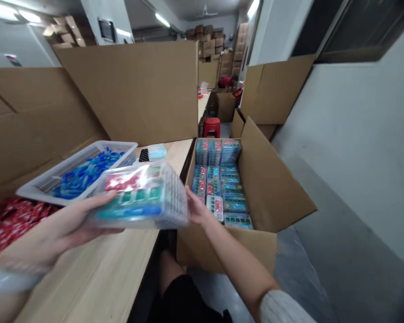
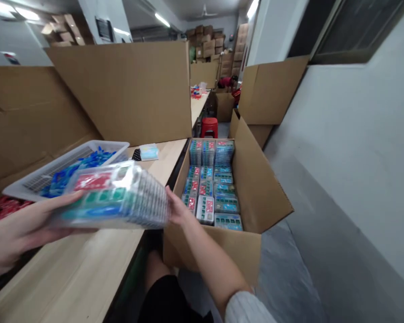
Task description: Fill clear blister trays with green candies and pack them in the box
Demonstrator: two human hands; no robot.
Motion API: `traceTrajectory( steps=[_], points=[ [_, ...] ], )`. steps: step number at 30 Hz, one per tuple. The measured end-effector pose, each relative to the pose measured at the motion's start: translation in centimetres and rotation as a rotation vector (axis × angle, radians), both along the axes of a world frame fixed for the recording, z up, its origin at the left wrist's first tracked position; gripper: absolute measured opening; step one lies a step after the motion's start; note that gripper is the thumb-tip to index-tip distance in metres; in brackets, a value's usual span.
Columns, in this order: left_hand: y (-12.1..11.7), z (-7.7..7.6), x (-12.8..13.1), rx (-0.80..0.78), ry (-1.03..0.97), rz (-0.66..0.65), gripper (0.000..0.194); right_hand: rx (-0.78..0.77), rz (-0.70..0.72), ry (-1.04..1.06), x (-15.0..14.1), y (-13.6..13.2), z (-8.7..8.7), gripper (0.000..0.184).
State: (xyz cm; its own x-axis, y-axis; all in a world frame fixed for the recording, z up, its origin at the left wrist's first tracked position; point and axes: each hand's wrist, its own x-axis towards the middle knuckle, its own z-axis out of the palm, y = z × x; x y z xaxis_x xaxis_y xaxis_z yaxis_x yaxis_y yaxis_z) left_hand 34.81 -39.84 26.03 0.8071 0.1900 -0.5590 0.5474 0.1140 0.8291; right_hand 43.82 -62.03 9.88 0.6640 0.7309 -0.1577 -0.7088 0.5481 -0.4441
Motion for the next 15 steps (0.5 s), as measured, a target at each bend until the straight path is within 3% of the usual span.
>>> traceTrajectory(
  steps=[3, 5, 9, 12, 15],
  points=[
    [-5.1, 0.2, 5.0, -0.157, -0.008, -0.155, 0.052, -0.029, -0.165, 0.028, 1.6, -4.2, -0.8, 0.046],
    [-6.8, -0.7, 5.8, -0.193, 0.008, -0.206, 0.053, -0.053, -0.223, 0.046, 1.9, -5.9, -1.5, 0.047],
    [-7.6, -2.9, 5.6, -0.218, 0.064, -0.186, 0.046, -0.080, -0.255, 0.109, 1.4, -7.9, -3.1, 0.057],
    [-8.1, -3.6, 5.0, -0.278, 0.066, -0.168, 0.037, -0.164, -0.340, 0.225, 1.0, -6.8, -4.1, 0.052],
    [-8.9, -4.3, 5.7, -0.454, 0.001, -0.232, 0.028, -0.309, -0.687, 0.404, 3.1, -0.8, -4.6, 0.039]
  ],
)
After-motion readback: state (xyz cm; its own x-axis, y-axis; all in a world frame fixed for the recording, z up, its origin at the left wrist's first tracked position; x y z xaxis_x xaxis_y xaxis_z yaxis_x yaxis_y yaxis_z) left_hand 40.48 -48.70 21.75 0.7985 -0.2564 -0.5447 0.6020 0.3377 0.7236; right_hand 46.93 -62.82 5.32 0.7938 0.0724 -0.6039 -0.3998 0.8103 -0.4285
